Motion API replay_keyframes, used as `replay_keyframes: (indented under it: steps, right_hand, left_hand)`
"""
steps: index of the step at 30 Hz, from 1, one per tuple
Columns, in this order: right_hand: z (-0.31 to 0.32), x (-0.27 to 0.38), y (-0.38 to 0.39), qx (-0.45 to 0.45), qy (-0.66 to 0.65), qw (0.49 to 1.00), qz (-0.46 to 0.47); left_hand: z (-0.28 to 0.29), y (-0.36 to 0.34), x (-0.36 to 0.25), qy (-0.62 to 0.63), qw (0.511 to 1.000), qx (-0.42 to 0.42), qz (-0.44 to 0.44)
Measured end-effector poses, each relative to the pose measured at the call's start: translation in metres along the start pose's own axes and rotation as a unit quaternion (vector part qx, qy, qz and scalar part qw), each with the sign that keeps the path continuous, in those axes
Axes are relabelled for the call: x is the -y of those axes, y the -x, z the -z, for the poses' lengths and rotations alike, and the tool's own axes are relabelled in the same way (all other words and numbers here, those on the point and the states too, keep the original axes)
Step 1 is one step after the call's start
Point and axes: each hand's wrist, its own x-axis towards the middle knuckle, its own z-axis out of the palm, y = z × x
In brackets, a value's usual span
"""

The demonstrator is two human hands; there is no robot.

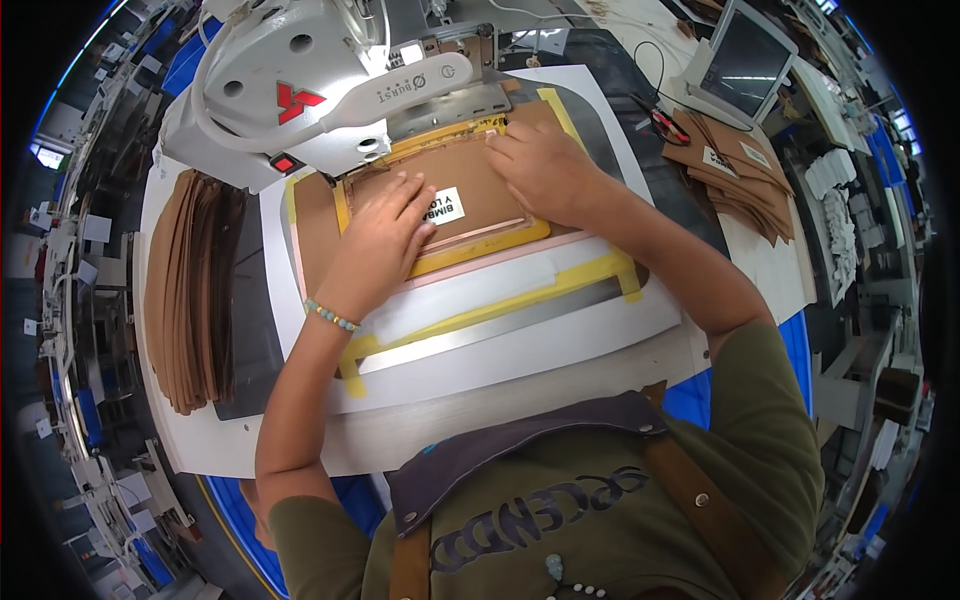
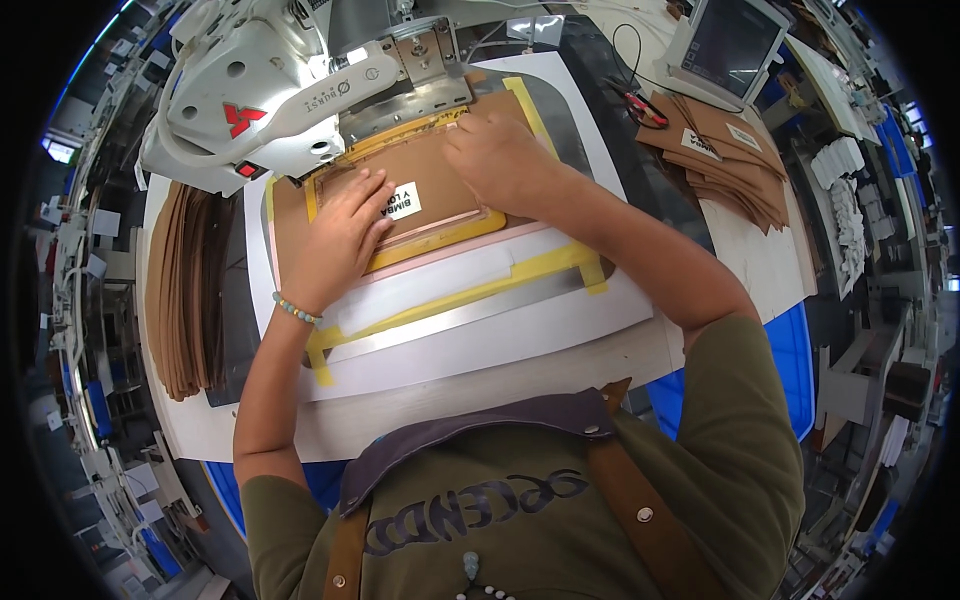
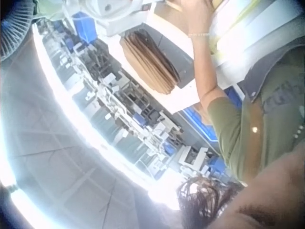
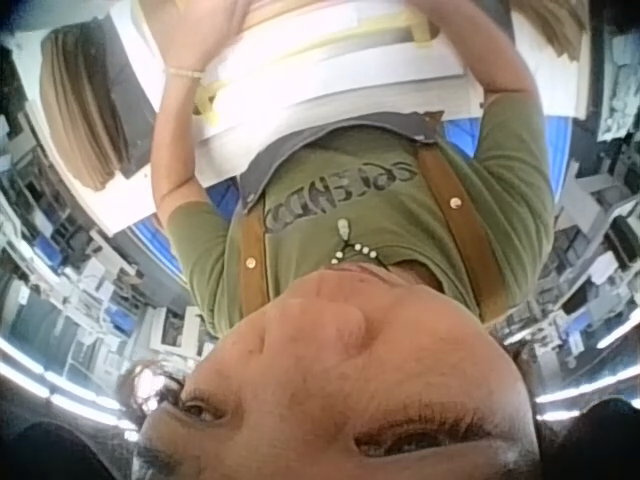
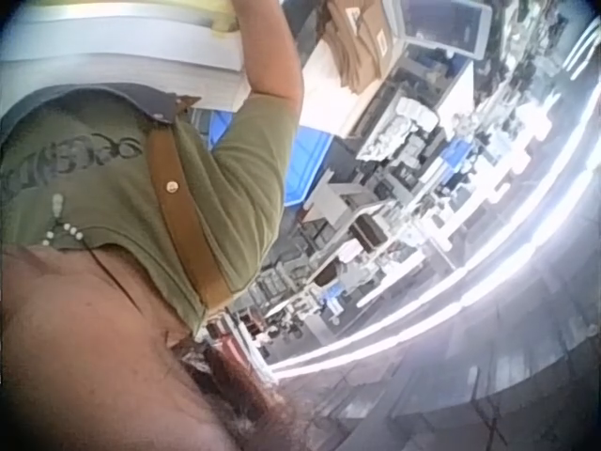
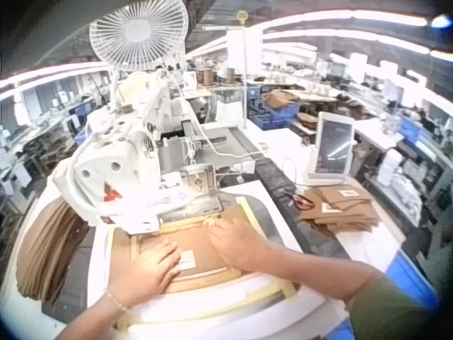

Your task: Operator is using an automated sewing machine to attach labels onto leather panels.

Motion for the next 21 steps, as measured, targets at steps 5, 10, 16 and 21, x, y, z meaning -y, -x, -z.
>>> replay_keyframes:
  steps: [5, 10, 16, 21]
  right_hand:
    - [-0.007, 0.008, -0.013, -0.039, 0.002, 0.999, 0.021]
    - [-0.015, 0.015, -0.022, -0.1, 0.003, 0.994, 0.046]
    - [-0.02, 0.028, -0.037, -0.113, 0.007, 0.992, 0.056]
    - [-0.011, 0.036, -0.041, -0.036, -0.022, 0.998, 0.052]
  left_hand:
    - [-0.001, -0.003, -0.006, 0.022, 1.0, 0.019, -0.008]
    - [0.004, 0.003, -0.003, 0.006, 0.999, 0.034, 0.01]
    - [0.004, 0.006, 0.002, 0.036, 0.999, 0.017, 0.008]
    - [0.001, 0.006, 0.006, 0.061, 0.998, -0.002, -0.005]
